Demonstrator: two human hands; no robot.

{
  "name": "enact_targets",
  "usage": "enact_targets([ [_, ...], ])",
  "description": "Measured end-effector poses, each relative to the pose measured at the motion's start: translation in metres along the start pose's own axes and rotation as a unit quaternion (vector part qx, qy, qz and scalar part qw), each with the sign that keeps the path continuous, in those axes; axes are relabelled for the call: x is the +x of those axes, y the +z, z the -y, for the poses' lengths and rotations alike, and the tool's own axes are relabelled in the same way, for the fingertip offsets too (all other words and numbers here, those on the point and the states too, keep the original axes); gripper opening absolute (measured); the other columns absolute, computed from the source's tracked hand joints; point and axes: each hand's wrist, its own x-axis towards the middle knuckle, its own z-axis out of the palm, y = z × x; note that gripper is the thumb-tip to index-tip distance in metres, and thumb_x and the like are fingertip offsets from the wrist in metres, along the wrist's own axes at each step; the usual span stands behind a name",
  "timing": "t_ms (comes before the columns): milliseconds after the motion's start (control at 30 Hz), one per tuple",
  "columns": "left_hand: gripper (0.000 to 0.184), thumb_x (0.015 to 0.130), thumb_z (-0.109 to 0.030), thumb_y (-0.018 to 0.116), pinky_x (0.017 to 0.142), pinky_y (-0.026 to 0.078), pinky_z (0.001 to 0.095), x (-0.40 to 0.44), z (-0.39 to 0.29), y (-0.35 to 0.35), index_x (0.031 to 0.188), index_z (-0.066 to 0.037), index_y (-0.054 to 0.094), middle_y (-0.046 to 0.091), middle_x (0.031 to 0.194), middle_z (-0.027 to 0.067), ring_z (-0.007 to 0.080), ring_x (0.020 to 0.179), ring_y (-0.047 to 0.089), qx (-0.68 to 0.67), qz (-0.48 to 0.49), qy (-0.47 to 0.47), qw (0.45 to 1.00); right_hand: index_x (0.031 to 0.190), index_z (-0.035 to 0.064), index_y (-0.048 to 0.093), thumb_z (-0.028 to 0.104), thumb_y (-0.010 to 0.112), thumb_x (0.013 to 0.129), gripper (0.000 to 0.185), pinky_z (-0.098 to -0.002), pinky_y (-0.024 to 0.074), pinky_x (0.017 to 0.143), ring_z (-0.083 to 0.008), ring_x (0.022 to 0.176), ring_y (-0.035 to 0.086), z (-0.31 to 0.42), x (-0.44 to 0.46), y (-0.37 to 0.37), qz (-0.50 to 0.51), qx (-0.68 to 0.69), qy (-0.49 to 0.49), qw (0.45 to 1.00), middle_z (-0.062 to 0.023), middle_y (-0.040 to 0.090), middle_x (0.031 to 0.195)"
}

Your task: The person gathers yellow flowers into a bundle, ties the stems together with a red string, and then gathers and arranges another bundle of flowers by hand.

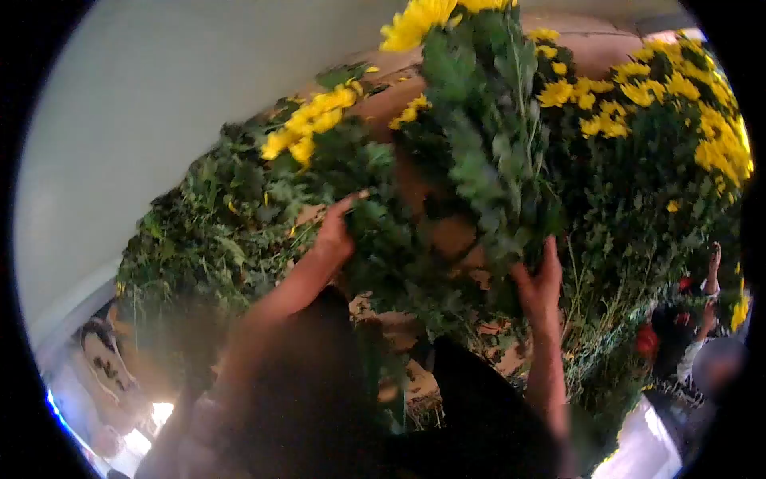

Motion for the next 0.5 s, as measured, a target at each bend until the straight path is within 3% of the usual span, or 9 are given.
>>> enact_targets([
  [33, 0.030, 0.079, -0.024, 0.063, 0.084, 0.047, 0.0402, -0.002, -0.002, 0.016, 0.104, -0.007, 0.062, 0.063, 0.098, 0.0085, 0.0262, 0.090, 0.059, 0.024, -0.004, -0.011, 1.000, 0.137, -0.0024, 0.032, 0.001, 0.062, 0.080, 0.065, -0.0326, 0.0384, 0.098, -0.0240, 0.116, 0.049, -0.006, -0.013, 0.013, 0.014, 0.002, -0.003, 1.000, -0.0176, 0.047, 0.130],
  [100, 0.033, 0.081, -0.024, 0.060, 0.086, 0.047, 0.0414, 0.004, 0.009, 0.011, 0.110, -0.007, 0.060, 0.063, 0.104, 0.0096, 0.0269, 0.093, 0.058, 0.048, -0.013, -0.023, 0.999, 0.137, -0.0006, 0.032, 0.001, 0.065, 0.077, 0.068, -0.0356, 0.0368, 0.100, -0.0315, 0.120, 0.047, -0.005, -0.035, 0.043, 0.062, -0.144, -0.054, 0.986, -0.0198, 0.044, 0.133],
  [133, 0.037, 0.081, -0.028, 0.058, 0.095, 0.039, 0.0406, 0.021, 0.028, -0.010, 0.113, -0.009, 0.059, 0.061, 0.108, 0.0090, 0.0273, 0.100, 0.056, 0.040, 0.069, 0.021, 0.997, 0.137, -0.0006, 0.032, 0.001, 0.065, 0.077, 0.068, -0.0356, 0.0368, 0.100, -0.0315, 0.120, 0.047, -0.003, -0.037, 0.055, 0.066, -0.144, -0.055, 0.986, -0.0198, 0.044, 0.133],
  [200, 0.037, 0.082, -0.028, 0.057, 0.096, 0.039, 0.0408, 0.029, 0.031, -0.010, 0.114, -0.009, 0.059, 0.060, 0.110, 0.0090, 0.0273, 0.101, 0.056, 0.057, 0.098, 0.030, 0.993, 0.137, 0.0011, 0.033, 0.002, 0.066, 0.075, 0.069, -0.0385, 0.0366, 0.101, -0.0378, 0.123, 0.043, 0.004, -0.036, 0.074, 0.149, -0.077, 0.009, 0.986, -0.0224, 0.041, 0.135],
  [233, 0.037, 0.082, -0.028, 0.057, 0.096, 0.039, 0.0410, 0.028, 0.029, -0.002, 0.114, -0.009, 0.059, 0.060, 0.111, 0.0090, 0.0273, 0.102, 0.056, 0.071, 0.108, 0.034, 0.991, 0.137, 0.0011, 0.033, 0.002, 0.066, 0.075, 0.069, -0.0385, 0.0366, 0.101, -0.0378, 0.123, 0.043, 0.022, -0.030, 0.073, 0.148, -0.077, 0.005, 0.986, -0.0224, 0.041, 0.135],
  [267, 0.038, 0.083, -0.029, 0.057, 0.096, 0.039, 0.0411, 0.027, 0.027, 0.003, 0.115, -0.009, 0.059, 0.059, 0.112, 0.0090, 0.0273, 0.102, 0.055, 0.082, 0.115, 0.037, 0.989, 0.137, 0.0021, 0.033, 0.002, 0.067, 0.075, 0.070, -0.0389, 0.0369, 0.100, -0.0381, 0.124, 0.042, 0.052, -0.024, 0.065, 0.151, -0.094, 0.074, 0.981, -0.0231, 0.040, 0.136],
  [400, 0.038, 0.084, -0.029, 0.056, 0.097, 0.038, 0.0416, 0.018, 0.028, 0.010, 0.116, -0.010, 0.058, 0.058, 0.115, 0.0089, 0.0273, 0.105, 0.054, 0.116, 0.154, 0.055, 0.980, 0.138, 0.0039, 0.032, 0.001, 0.067, 0.075, 0.073, -0.0398, 0.0380, 0.099, -0.0383, 0.125, 0.040, 0.044, -0.023, 0.072, 0.125, -0.115, 0.083, 0.982, -0.0238, 0.038, 0.137],
  [467, 0.039, 0.084, -0.030, 0.056, 0.097, 0.038, 0.0418, 0.009, 0.026, 0.012, 0.117, -0.010, 0.057, 0.058, 0.116, 0.0089, 0.0273, 0.106, 0.053, 0.120, 0.187, 0.051, 0.974, 0.139, 0.0060, 0.031, -0.002, 0.066, 0.074, 0.074, -0.0391, 0.0372, 0.100, -0.0373, 0.126, 0.040, 0.017, -0.033, 0.078, 0.090, -0.080, -0.082, 0.989, -0.0228, 0.038, 0.137],
  [500, 0.039, 0.085, -0.030, 0.056, 0.097, 0.038, 0.0420, 0.004, 0.022, 0.014, 0.117, -0.010, 0.057, 0.057, 0.117, 0.0089, 0.0273, 0.107, 0.053, 0.122, 0.207, 0.050, 0.969, 0.139, 0.0060, 0.031, -0.002, 0.066, 0.074, 0.074, -0.0391, 0.0372, 0.100, -0.0373, 0.126, 0.040, 0.011, -0.033, 0.077, 0.090, -0.079, -0.086, 0.989, -0.0228, 0.038, 0.137],
])
